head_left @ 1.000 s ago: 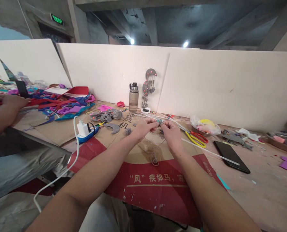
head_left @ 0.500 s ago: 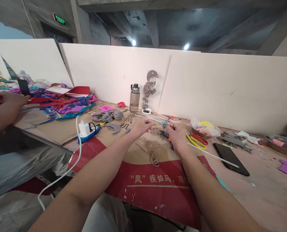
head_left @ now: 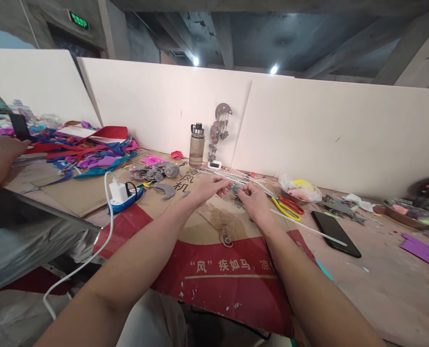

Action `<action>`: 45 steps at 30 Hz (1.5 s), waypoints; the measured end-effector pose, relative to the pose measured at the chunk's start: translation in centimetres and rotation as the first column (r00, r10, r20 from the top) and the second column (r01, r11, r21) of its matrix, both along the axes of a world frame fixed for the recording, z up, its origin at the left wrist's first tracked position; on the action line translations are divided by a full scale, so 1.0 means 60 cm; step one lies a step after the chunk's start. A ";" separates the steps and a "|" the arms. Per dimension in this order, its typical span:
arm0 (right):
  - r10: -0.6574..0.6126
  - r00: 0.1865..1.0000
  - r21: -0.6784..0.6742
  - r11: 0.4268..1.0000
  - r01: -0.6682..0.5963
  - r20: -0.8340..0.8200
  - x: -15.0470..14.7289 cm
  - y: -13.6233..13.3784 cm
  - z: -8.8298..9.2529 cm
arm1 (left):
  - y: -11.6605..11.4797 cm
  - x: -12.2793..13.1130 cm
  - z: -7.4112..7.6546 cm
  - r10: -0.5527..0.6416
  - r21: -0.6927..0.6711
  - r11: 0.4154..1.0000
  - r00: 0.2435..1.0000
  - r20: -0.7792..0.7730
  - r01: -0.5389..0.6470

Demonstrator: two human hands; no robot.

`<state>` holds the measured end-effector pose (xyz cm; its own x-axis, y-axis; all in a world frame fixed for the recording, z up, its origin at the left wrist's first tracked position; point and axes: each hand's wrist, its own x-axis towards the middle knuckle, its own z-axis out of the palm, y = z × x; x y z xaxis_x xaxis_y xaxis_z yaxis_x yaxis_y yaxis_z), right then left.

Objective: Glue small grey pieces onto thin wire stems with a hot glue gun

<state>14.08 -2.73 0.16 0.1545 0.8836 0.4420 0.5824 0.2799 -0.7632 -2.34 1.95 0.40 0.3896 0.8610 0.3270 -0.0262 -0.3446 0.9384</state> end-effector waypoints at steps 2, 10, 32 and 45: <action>0.004 1.000 -0.004 1.000 -0.004 0.024 -0.002 -0.002 0.001 | -0.002 0.001 0.000 -0.018 0.011 1.000 0.999 -0.029 0.018; 0.024 0.987 0.031 0.999 -0.030 0.161 -0.003 -0.006 -0.004 | -0.016 -0.001 0.006 -0.046 0.093 0.994 0.985 -0.168 0.062; 0.101 0.995 0.050 0.994 -0.102 0.022 -0.005 -0.005 -0.003 | -0.014 0.004 0.004 0.025 0.050 0.999 0.993 -0.114 -0.019; 0.033 0.976 0.091 0.994 -0.054 0.213 -0.004 -0.008 0.000 | -0.014 -0.005 0.005 0.040 0.154 0.988 0.957 -0.288 0.005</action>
<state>13.81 -3.23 0.18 0.0110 0.8395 0.5433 0.7131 0.3743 -0.5928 -2.65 1.13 0.69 0.4724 0.8174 0.3296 0.2462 -0.4815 0.8412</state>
